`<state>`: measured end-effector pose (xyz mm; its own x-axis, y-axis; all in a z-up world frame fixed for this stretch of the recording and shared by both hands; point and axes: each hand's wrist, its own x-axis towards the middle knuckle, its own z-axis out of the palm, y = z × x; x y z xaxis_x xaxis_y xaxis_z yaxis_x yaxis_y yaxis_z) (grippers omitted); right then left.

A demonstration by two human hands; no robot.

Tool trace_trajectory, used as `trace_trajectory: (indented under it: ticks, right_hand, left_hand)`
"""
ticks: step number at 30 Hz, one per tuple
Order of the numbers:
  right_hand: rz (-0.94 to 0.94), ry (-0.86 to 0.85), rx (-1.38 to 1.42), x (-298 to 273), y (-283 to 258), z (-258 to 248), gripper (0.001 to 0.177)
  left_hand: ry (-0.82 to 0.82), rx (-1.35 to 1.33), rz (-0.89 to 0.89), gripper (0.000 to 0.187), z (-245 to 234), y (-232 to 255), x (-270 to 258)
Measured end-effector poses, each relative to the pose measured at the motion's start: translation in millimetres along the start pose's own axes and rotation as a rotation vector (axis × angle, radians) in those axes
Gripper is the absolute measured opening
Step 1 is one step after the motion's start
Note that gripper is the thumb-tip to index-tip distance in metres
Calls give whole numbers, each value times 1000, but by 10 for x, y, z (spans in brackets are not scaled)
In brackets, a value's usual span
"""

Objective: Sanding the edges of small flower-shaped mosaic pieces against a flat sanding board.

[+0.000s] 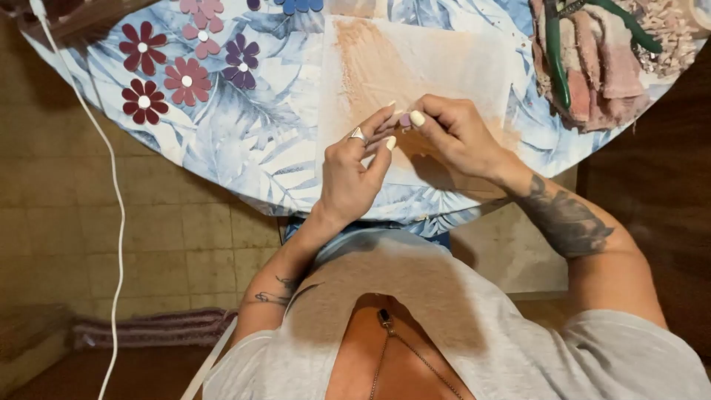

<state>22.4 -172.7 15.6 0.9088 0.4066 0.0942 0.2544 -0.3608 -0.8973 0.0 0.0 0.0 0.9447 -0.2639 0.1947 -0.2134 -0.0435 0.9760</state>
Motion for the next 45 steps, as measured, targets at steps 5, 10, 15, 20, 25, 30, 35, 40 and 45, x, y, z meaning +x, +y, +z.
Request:
trace_trajectory:
  ticks: [5,10,15,20,25,30,35,40,45]
  right_hand:
    - [23,31,45,-12,-39,31,18]
    - [28,37,50,-30,-62,51,18]
    - [36,66,39,-49,-92,77,19]
    - [6,67,-8,65,-124,82,17]
    - [-194,61,-118,418,-206,204,14]
    - [-456,73,-209,839,-293,415,9]
    - [-641,-21,-372,1240,-327,593,9]
    - [-777,-175,-526,1777,-32,704,16]
    - [-794,-329,-525,2272,245,757,27]
  left_hand:
    - [1,-109,-58,31,10,-54,10]
    - [21,-96,-70,28,15,-32,-5]
    - [42,-100,-55,22,9,11,-15]
    - [92,-56,-20,20,-47,117,-26]
    - [186,-229,-30,23,-238,40,-62]
    - [255,-580,4,33,-465,-88,-56]
    - [322,-640,-10,40,-689,-181,-53]
    - [383,-322,-100,45,-949,-57,-42]
    - [565,682,244,21,-1250,-165,80]
